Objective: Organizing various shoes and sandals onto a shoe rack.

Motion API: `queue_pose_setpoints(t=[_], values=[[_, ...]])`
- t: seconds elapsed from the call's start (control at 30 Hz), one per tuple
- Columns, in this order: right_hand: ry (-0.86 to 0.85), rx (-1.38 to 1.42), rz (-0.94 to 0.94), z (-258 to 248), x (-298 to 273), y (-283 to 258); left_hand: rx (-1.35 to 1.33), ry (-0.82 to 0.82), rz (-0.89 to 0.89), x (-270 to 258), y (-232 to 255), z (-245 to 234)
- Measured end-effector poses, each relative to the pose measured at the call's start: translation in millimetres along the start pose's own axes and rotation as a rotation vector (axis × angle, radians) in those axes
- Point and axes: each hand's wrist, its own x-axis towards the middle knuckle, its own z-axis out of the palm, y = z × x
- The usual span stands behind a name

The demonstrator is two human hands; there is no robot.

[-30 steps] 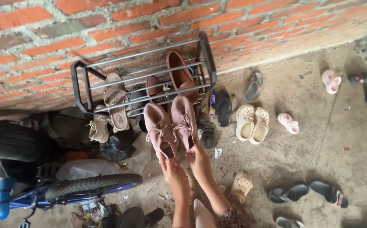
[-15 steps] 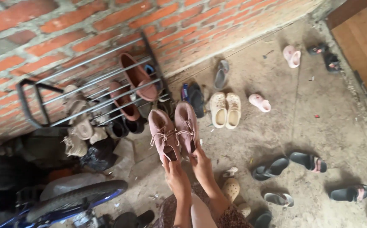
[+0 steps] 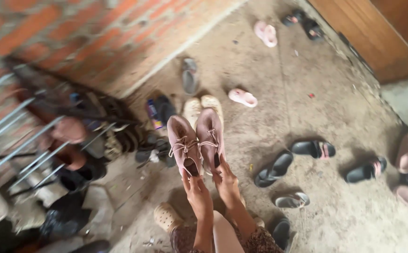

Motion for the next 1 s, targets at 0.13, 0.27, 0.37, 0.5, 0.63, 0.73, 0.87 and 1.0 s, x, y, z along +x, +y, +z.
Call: queue_pose_setpoints(t=[0.13,0.27,0.37,0.5,0.63,0.73,0.87,1.0], values=[[-0.012,-0.065,0.2,-23.1,5.2,54.4,-0.01,-0.038,0.198,-6.5,-16.9,65.3],[0.051,-0.089,0.256,-28.2,-0.8,133.5,0.017,-0.12,0.288,-1.9,-34.8,130.7],[0.011,-0.065,0.452,-33.7,-3.9,177.5,0.065,-0.188,0.267,1.0,-46.7,174.6],[0.07,-0.089,0.415,-26.2,-16.7,260.7,0.067,-0.275,0.241,5.8,-80.9,238.4],[0.094,-0.134,0.404,-26.2,-4.6,295.8,0.007,-0.359,0.199,11.8,-111.4,293.1],[0.144,-0.227,0.269,-14.9,-10.2,336.0,0.026,-0.294,0.359,16.1,-147.2,334.0],[0.066,-0.151,0.537,3.6,-16.3,376.5,0.12,-0.42,0.219,28.6,-188.1,369.8],[0.037,-0.151,0.597,24.0,-21.1,413.8,0.115,-0.447,0.291,40.9,-228.4,400.5]])
